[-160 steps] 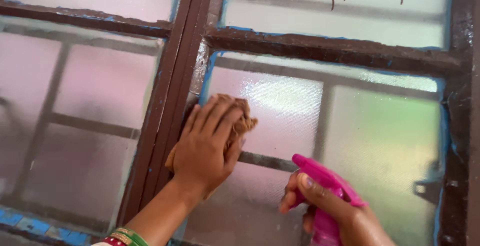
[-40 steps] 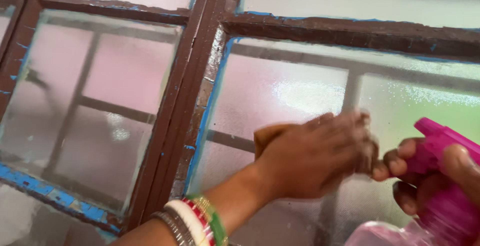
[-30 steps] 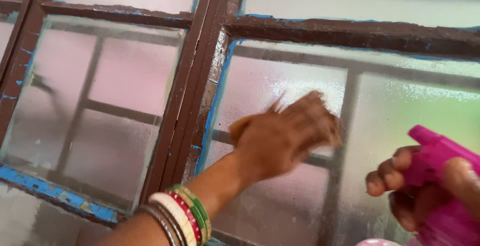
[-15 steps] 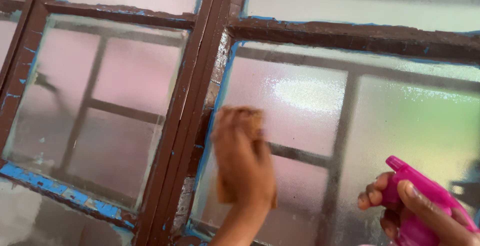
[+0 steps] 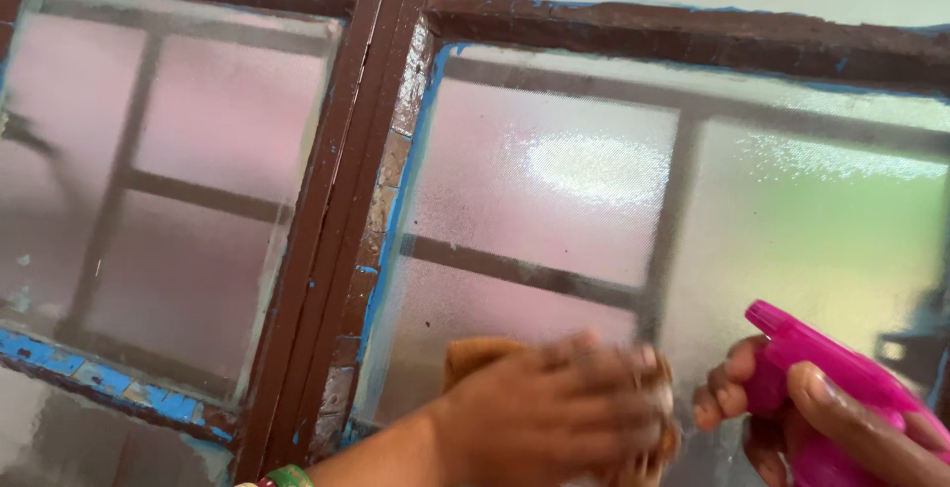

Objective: The person cleans a window by spraying liquid from a spray bottle onto the panes and wiping the glass and frame with a cloth.

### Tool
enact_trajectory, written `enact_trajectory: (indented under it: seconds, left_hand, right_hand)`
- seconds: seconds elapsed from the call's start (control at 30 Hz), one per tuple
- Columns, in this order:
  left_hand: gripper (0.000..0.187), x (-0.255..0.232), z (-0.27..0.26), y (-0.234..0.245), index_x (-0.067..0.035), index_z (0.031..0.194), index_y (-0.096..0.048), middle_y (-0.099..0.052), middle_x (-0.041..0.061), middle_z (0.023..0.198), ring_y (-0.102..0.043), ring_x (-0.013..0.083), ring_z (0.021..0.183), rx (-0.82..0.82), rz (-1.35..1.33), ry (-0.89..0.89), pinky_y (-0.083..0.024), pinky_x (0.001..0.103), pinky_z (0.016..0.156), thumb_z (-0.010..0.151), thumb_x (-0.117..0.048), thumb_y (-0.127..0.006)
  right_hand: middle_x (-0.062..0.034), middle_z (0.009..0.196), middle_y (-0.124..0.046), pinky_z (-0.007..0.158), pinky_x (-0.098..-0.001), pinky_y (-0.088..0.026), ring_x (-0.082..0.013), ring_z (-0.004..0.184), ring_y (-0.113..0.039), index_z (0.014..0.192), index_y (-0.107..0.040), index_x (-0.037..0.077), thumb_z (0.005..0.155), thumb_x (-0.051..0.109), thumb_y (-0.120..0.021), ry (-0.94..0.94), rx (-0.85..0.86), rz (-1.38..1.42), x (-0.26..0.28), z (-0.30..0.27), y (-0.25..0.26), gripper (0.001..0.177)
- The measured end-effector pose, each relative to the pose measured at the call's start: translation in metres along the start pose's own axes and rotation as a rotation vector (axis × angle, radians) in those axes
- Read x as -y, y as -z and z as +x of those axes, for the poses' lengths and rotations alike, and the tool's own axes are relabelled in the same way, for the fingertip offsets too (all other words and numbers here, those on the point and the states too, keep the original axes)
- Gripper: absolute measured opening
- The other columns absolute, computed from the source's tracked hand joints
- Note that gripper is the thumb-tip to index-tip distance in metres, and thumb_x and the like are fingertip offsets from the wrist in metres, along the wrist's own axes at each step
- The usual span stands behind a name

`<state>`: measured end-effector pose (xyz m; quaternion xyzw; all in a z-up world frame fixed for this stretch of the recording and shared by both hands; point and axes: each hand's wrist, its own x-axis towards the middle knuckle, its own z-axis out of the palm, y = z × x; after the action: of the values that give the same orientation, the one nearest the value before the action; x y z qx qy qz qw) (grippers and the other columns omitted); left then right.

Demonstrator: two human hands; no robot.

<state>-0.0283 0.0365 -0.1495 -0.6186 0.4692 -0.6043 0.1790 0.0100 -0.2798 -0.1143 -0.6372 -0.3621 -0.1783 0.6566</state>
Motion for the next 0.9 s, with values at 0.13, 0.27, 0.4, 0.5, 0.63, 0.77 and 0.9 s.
enact_trajectory:
  seconds: [0.13, 0.27, 0.4, 0.5, 0.63, 0.77, 0.9]
  left_hand:
    - [0.038, 0.023, -0.001, 0.005, -0.017, 0.145, -0.057, -0.056, 0.003, 0.157, -0.039, 0.0244, 0.163, -0.046, 0.070, 0.340, -0.034, 0.047, 0.128, 0.109, -0.025, -0.051]
    - [0.038, 0.030, -0.025, 0.010, -0.015, 0.136, -0.060, -0.056, 0.008, 0.150, -0.037, 0.0312, 0.151, -0.333, 0.270, 0.876, -0.017, 0.063, 0.123, 0.106, -0.032, -0.046]
    - [0.042, -0.010, -0.055, 0.004, -0.006, 0.137, -0.057, -0.051, 0.016, 0.151, -0.029, 0.0400, 0.152, -0.415, 0.305, 1.181, -0.014, 0.064, 0.123, 0.105, -0.030, -0.045]
    - [0.045, -0.040, -0.069, 0.005, -0.002, 0.140, -0.052, -0.048, 0.017, 0.154, -0.024, 0.0424, 0.156, -0.361, 0.223, 1.254, -0.018, 0.061, 0.124, 0.104, -0.029, -0.046]
    - [0.044, -0.042, -0.046, 0.001, -0.001, 0.139, -0.053, -0.048, 0.016, 0.155, -0.023, 0.0428, 0.155, -0.407, 0.180, 1.384, -0.015, 0.062, 0.121, 0.102, -0.024, -0.048]
    - [0.050, -0.021, 0.008, -0.015, 0.004, 0.146, -0.051, -0.043, 0.021, 0.160, -0.024, 0.0425, 0.155, -0.673, 0.179, 1.315, -0.015, 0.061, 0.125, 0.104, -0.022, -0.046]
    - [0.053, -0.040, 0.044, -0.038, 0.001, 0.146, -0.054, -0.045, 0.019, 0.162, -0.032, 0.0404, 0.157, -0.425, 0.052, 0.922, -0.021, 0.055, 0.127, 0.098, -0.020, -0.047]
  right_hand:
    - [-0.0321, 0.099, -0.068, 0.050, -0.0442, -0.054, -0.0364, 0.060, -0.066, 0.125, -0.059, -0.007, 0.102, 0.034, -0.067, -0.119, -0.002, -0.045, 0.017, -0.004, -0.045, 0.047]
    - [-0.0280, 0.096, -0.070, 0.059, -0.0398, -0.054, -0.0285, 0.069, -0.066, 0.120, -0.066, -0.010, 0.095, 0.023, -0.067, -0.157, -0.060, 0.018, 0.014, -0.014, -0.094, 0.042]
    - [-0.0267, 0.093, -0.078, 0.058, -0.0382, -0.052, -0.0287, 0.072, -0.070, 0.124, -0.065, -0.003, 0.088, 0.016, -0.076, -0.252, -0.040, 0.039, -0.003, -0.020, -0.102, 0.042]
    - [-0.0241, 0.092, -0.072, 0.047, -0.0397, -0.048, -0.0293, 0.054, -0.059, 0.116, -0.063, -0.005, 0.085, 0.020, -0.081, -0.288, 0.022, -0.050, -0.023, -0.020, -0.079, 0.044]
    - [-0.0230, 0.093, -0.073, 0.049, -0.0388, -0.055, -0.0260, 0.055, -0.064, 0.118, -0.062, -0.003, 0.087, 0.025, -0.080, -0.265, 0.128, -0.132, -0.054, -0.006, -0.037, 0.045]
    - [-0.0240, 0.097, -0.072, 0.049, -0.0441, -0.057, -0.0299, 0.056, -0.067, 0.130, -0.060, 0.009, 0.090, 0.027, -0.078, -0.276, 0.126, -0.140, -0.055, -0.005, 0.000, 0.048]
    - [-0.0292, 0.096, -0.069, 0.048, -0.0438, -0.057, -0.0357, 0.073, -0.079, 0.121, -0.062, -0.012, 0.096, 0.025, -0.072, 0.009, -0.005, -0.064, -0.051, -0.020, 0.023, 0.046]
